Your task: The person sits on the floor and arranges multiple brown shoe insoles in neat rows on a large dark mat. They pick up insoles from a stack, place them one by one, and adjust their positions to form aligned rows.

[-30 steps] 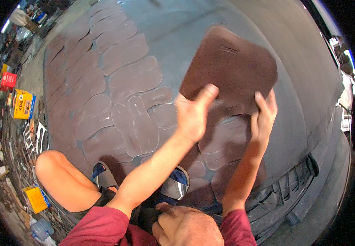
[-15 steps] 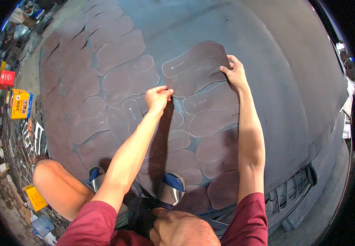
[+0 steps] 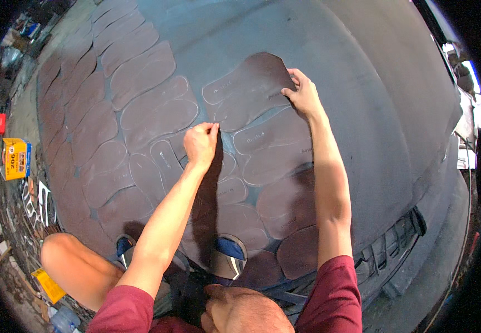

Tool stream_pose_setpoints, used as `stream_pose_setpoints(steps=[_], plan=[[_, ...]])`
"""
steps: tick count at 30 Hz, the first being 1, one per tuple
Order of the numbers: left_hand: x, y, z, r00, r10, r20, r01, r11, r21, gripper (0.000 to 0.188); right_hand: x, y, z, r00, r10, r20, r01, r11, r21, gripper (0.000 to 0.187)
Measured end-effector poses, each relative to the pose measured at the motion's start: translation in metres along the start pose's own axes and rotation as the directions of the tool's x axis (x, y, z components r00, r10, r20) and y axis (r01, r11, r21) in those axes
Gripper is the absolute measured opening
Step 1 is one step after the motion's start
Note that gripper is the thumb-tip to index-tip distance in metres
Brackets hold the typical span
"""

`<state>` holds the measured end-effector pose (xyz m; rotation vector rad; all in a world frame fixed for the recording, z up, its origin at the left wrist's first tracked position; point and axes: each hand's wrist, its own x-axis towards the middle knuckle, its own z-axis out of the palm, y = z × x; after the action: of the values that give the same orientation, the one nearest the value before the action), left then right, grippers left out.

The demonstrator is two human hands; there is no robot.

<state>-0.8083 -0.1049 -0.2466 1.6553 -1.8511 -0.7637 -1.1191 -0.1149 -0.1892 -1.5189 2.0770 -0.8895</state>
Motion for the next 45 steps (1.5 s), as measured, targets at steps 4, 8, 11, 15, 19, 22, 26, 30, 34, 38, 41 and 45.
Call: stream_pose_setpoints(steps=[4,8,11,15,19,22,26,30,34,38,41,45], plan=[[0.01,-0.023,-0.046,0.939,0.259,0.226,-0.288,0.952,0.106,0.02,-0.043,-0.025,0.029,0.907,-0.275,-0.318,0.058,0.831,-0.554,0.067],[0.006,-0.122,-0.145,0.968,0.25,0.034,-0.23,0.821,0.522,0.058,-0.064,-0.025,0.073,0.935,-0.276,-0.222,0.063,0.748,-0.661,0.064],[-0.029,-0.168,-0.178,0.992,0.038,0.118,-0.084,0.904,0.419,0.06,-0.047,-0.064,0.116,0.973,-0.228,-0.033,0.151,0.741,-0.654,0.061],[-0.017,-0.157,-0.205,0.976,-0.034,0.215,0.001,0.988,0.154,0.029,-0.033,-0.101,0.173,0.981,-0.147,0.126,0.192,0.665,-0.721,0.057],[0.019,-0.133,-0.262,0.869,0.024,0.495,0.205,0.893,-0.402,0.031,-0.066,-0.103,0.166,0.932,-0.163,0.323,0.33,0.749,-0.575,0.057],[0.052,-0.069,-0.305,0.858,0.14,0.494,0.269,0.697,-0.665,0.043,-0.081,-0.117,0.099,0.898,0.439,-0.014,-0.287,0.563,-0.775,0.064],[0.097,0.009,-0.309,0.854,0.295,0.429,0.289,0.416,-0.862,0.054,-0.048,-0.197,0.059,0.661,0.669,0.341,-0.727,0.684,0.068,0.071],[0.143,0.068,-0.261,0.907,0.157,0.391,0.41,-0.118,-0.904,0.048,-0.016,-0.201,0.027,0.76,-0.094,0.643,-0.644,0.023,0.764,0.06],[0.167,0.062,-0.191,0.864,-0.288,0.413,0.453,0.086,-0.887,0.047,0.059,-0.235,-0.001,0.956,0.286,-0.067,-0.118,0.582,0.805,0.059],[0.169,0.008,-0.07,0.831,-0.469,0.298,0.494,0.378,-0.783,0.038,0.133,-0.129,0.008,0.979,0.195,-0.056,-0.169,0.936,0.307,0.063],[0.175,-0.026,-0.023,0.765,-0.566,0.306,0.615,0.504,-0.606,0.039,0.156,-0.073,0.033,0.977,0.199,0.072,-0.212,0.93,0.3,0.055],[0.179,-0.038,-0.004,0.786,-0.596,0.164,0.588,0.64,-0.494,0.031,0.172,-0.038,0.052,0.961,0.157,0.229,-0.229,0.913,0.337,0.049]])
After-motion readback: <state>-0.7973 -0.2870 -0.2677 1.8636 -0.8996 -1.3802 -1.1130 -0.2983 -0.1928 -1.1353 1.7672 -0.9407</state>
